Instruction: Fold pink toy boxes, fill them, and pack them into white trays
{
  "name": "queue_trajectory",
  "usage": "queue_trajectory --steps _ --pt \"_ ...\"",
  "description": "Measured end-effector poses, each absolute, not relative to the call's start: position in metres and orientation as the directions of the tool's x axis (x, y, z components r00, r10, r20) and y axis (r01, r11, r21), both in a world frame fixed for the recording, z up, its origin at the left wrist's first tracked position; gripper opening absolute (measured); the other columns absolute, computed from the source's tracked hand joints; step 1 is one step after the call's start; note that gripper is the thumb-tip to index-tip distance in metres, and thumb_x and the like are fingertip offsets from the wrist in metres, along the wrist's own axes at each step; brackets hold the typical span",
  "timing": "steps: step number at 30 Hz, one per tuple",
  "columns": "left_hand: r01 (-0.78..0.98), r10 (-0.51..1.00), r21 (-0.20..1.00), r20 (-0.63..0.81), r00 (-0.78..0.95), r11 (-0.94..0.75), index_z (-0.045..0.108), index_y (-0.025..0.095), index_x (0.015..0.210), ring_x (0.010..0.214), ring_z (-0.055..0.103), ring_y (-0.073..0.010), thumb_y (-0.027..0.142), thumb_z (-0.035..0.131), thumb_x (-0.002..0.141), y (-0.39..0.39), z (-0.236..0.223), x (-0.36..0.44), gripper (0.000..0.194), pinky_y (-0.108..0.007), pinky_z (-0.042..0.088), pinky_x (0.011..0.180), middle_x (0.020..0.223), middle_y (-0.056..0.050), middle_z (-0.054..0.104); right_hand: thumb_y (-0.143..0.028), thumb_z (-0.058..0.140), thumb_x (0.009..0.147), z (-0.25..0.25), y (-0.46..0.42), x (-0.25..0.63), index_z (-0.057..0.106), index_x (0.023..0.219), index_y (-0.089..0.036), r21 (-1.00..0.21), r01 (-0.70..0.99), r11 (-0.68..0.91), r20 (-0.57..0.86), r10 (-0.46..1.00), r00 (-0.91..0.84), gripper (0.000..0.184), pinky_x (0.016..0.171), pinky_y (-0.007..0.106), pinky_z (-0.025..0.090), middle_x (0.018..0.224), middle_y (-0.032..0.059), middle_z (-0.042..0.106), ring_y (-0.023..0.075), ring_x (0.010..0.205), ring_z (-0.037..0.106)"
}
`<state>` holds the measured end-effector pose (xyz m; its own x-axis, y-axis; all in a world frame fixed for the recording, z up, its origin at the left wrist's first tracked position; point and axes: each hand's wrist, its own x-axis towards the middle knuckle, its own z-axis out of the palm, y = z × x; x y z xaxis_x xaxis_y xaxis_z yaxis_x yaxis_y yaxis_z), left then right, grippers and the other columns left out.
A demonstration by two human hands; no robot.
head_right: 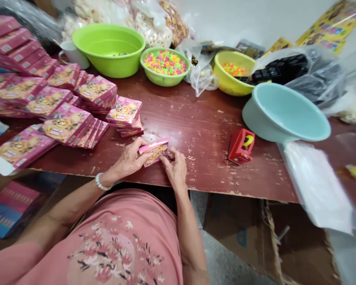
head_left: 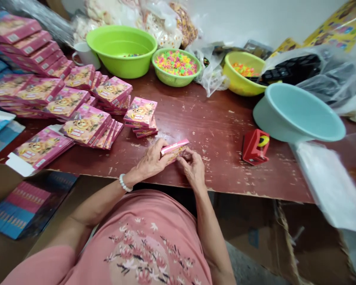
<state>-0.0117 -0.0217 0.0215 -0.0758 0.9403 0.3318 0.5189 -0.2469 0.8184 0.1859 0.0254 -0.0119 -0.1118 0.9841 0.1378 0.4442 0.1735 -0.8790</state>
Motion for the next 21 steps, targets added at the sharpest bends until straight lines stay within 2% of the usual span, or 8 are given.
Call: queue_trajectory --steps 3,6,8,11,13,15,18,21 --pt "0.313 0.923 0.942 0.222 -0.314 -0.121 0.056 0.021 0.092 0.074 0.059 -0.0156 0.033 0.069 0.086 -0.029 0.013 -0.012 0.019 -0.027 0.047 0.068 0.083 0.001 0.062 -0.058 0.081 0.077 -0.018 0.028 0.186 0.071 0.095 -0.023 -0.926 0.369 0.084 0.017 0.984 -0.179 0.041 0.083 0.038 0.055 0.106 0.0064 0.07 0.0221 0.088 0.067" --pt "-0.05 0.869 0.992 0.08 -0.489 -0.119 0.053 0.022 0.095 0.07 0.059 -0.013 0.042 0.076 0.082 -0.03 0.012 -0.015 0.033 -0.026 0.05 0.066 0.081 0.003 0.06 -0.059 0.082 0.078 -0.005 0.031 0.168 0.063 0.108 -0.026 -0.987 0.039 -0.154 -0.159 0.941 -0.3 0.048 0.07 0.032 0.057 0.105 0.0029 0.073 0.0192 0.082 0.069" --pt "-0.248 0.833 0.955 -0.002 -0.554 -0.162 0.052 0.021 0.099 0.068 0.059 -0.0109 0.045 0.081 0.078 -0.026 0.018 -0.02 0.043 -0.024 0.051 0.064 0.085 0.003 0.06 -0.057 0.086 0.074 0.011 0.042 0.148 0.057 0.114 -0.028 -0.966 -0.146 -0.214 -0.16 0.936 -0.312 0.057 0.064 0.029 0.056 0.104 0.0013 0.074 0.0175 0.078 0.07" --pt "-0.403 0.835 0.894 -0.065 -0.546 -0.194 0.051 0.021 0.108 0.076 0.065 -0.0117 0.046 0.085 0.075 -0.022 0.031 -0.033 0.053 -0.027 0.056 0.071 0.1 -0.001 0.066 -0.052 0.092 0.066 0.04 0.077 0.112 0.055 0.119 -0.027 -0.975 -0.205 -0.08 -0.036 0.977 -0.21 0.068 0.054 0.024 0.05 0.088 -0.0018 0.073 0.014 0.065 0.064" --pt "-0.437 0.862 0.882 -0.076 -0.501 -0.176 0.05 0.021 0.115 0.087 0.07 -0.0152 0.047 0.085 0.076 -0.023 0.035 -0.041 0.059 -0.031 0.058 0.077 0.111 -0.005 0.068 -0.052 0.091 0.067 0.058 0.107 0.086 0.062 0.11 -0.024 -0.987 -0.156 0.038 0.069 0.977 -0.201 0.06 0.051 0.023 0.046 0.08 -0.002 0.072 0.0123 0.06 0.06" --pt "-0.414 0.878 0.901 -0.088 -0.471 -0.132 0.05 0.021 0.12 0.091 0.071 -0.0169 0.045 0.085 0.076 -0.028 0.031 -0.047 0.061 -0.031 0.057 0.08 0.113 -0.007 0.069 -0.055 0.087 0.069 0.074 0.138 0.061 0.07 0.098 -0.02 -0.988 -0.1 0.12 0.144 0.947 -0.288 0.049 0.054 0.023 0.046 0.08 0.0004 0.072 0.012 0.062 0.06" --pt "-0.311 0.889 0.949 -0.097 -0.448 -0.054 0.051 0.021 0.119 0.089 0.068 -0.016 0.037 0.082 0.076 -0.035 0.015 -0.05 0.055 -0.029 0.053 0.078 0.107 -0.006 0.068 -0.058 0.082 0.072 0.086 0.177 0.025 0.077 0.091 -0.018 -0.981 0.035 0.193 0.157 0.879 -0.451 0.045 0.058 0.025 0.048 0.08 0.0022 0.074 0.0133 0.064 0.061" --pt "-0.154 0.917 0.988 -0.049 -0.397 -0.014 0.053 0.021 0.114 0.094 0.065 -0.0162 0.027 0.074 0.078 -0.037 -0.002 -0.05 0.042 -0.03 0.052 0.083 0.107 -0.006 0.066 -0.055 0.081 0.072 0.087 0.198 -0.001 0.08 0.084 -0.016 -0.941 0.18 0.287 0.166 0.854 -0.493 0.041 0.059 0.026 0.047 0.073 0.0025 0.074 0.0147 0.063 0.06"
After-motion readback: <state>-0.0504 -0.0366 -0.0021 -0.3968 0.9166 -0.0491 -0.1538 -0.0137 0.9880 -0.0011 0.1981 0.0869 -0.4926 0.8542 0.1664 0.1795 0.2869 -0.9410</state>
